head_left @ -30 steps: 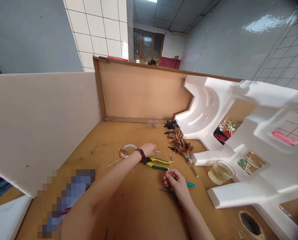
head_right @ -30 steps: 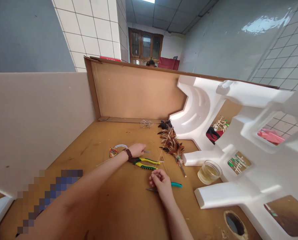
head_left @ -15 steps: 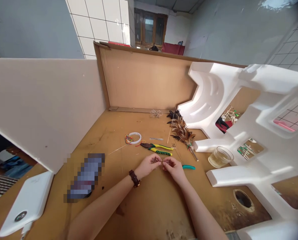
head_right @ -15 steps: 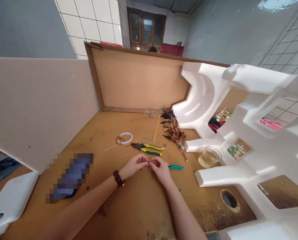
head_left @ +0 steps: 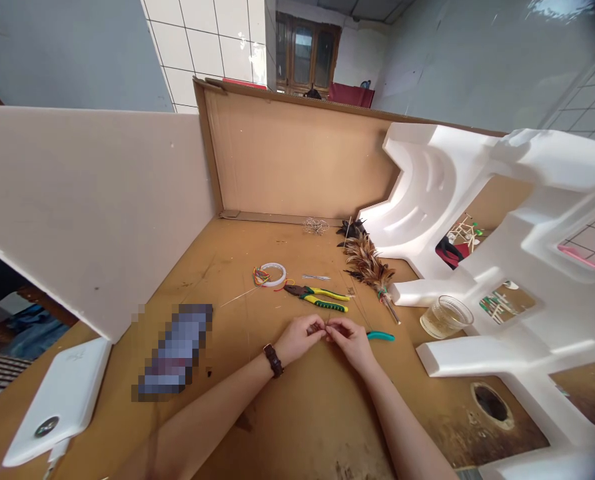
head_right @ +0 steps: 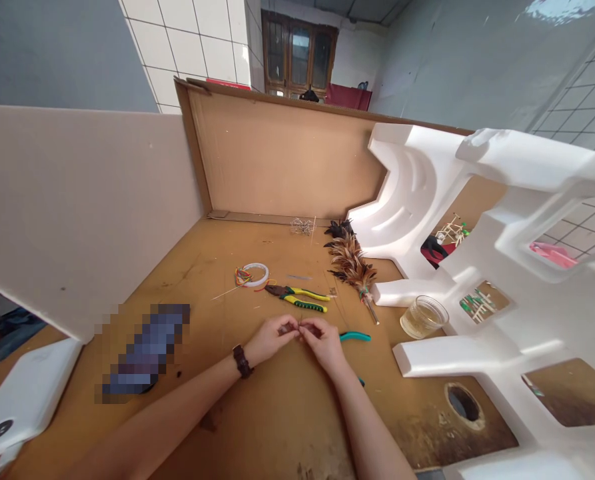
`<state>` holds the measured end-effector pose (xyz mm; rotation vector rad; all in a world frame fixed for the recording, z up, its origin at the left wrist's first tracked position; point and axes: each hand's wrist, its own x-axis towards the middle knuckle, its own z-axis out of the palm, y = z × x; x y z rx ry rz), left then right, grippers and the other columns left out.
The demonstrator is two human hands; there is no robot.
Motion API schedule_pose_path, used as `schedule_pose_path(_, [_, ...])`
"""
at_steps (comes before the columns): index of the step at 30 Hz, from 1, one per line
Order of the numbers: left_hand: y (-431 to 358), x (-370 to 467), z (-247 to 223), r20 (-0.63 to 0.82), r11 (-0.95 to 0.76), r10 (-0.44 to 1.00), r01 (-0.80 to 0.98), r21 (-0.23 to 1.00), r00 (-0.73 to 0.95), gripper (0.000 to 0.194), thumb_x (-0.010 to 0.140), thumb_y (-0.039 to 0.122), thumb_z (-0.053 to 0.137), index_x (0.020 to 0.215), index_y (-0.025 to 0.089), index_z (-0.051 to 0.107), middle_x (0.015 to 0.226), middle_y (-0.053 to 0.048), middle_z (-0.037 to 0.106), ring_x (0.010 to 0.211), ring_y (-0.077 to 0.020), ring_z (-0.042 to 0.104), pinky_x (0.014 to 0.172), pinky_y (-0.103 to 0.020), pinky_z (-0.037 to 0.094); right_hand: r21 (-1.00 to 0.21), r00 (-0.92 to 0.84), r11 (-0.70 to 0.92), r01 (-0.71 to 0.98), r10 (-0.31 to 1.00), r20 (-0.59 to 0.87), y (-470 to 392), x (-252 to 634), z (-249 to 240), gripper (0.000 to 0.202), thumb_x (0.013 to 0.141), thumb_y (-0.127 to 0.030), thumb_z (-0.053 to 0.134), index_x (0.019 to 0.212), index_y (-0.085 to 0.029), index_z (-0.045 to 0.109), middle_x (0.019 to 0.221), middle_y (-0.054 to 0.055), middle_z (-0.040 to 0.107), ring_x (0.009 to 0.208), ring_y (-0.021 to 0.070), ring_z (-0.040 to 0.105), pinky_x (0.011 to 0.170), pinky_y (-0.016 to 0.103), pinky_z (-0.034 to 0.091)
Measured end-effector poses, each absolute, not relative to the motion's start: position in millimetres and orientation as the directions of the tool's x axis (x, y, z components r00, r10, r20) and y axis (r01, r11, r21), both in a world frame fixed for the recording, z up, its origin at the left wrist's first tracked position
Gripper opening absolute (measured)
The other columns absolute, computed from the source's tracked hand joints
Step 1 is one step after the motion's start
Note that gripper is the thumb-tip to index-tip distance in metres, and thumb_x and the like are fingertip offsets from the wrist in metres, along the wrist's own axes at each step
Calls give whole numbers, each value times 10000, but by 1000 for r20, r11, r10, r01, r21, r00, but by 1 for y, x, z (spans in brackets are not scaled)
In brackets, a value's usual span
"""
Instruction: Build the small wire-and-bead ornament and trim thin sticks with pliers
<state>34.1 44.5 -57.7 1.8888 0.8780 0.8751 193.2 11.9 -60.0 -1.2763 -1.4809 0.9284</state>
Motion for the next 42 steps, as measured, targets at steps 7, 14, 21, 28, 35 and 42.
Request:
schedule_pose_path(7, [52,29,-54,244,-402,849,272,874,469,85,748,240,518,764,176,572,738,-2,596,661,-118,535,624,-217,419,-835,21,234,498,959,281,9,193,-55,171,742,-341,534,737,-191,618,668,24,619,606,155,543,584,264,439])
schedule_pose_path(14, [60,27,-62,187,-210,946,61,976,265,149,785,278,470,869,165,519,740,-14,570,636,-107,546,596,-218,441,-658,-96,280,699,949,302,6,184,-51,167,771,-262,485,790,-202,640,733,37,651,653,165,563,629,265,411])
schedule_pose_path(21, [49,33,-61,210,-243,913,51,969,350,184,807,286,460,890,160,566,800,-39,581,699,-126,555,601,-223,443,-753,-18,242,613,956,292,8,183,-56,189,777,-321,500,796,-201,646,709,35,650,637,166,556,638,277,422])
schedule_pose_path(28, [41,38,-51,343,-373,881,32,927,327,121,762,264,548,775,162,611,809,-37,549,788,-143,526,688,-242,438,-945,76,123,303,985,153,9,183,-58,217,711,-385,585,755,-182,647,676,25,638,619,157,555,599,263,447])
schedule_pose_path(35, [46,40,-52,101,-55,934,-143,988,343,195,742,345,554,757,154,514,711,-4,562,630,-104,532,613,-232,453,-973,8,74,220,997,77,7,179,-53,223,721,-384,570,736,-176,648,616,10,628,589,143,557,591,251,451])
schedule_pose_path(42, [48,38,-56,97,-18,940,-235,972,328,194,753,347,532,799,176,453,735,2,556,703,-125,576,668,-270,477,-772,-67,255,582,961,267,2,193,-37,199,779,-299,505,838,-213,674,819,48,665,764,183,590,722,304,452])
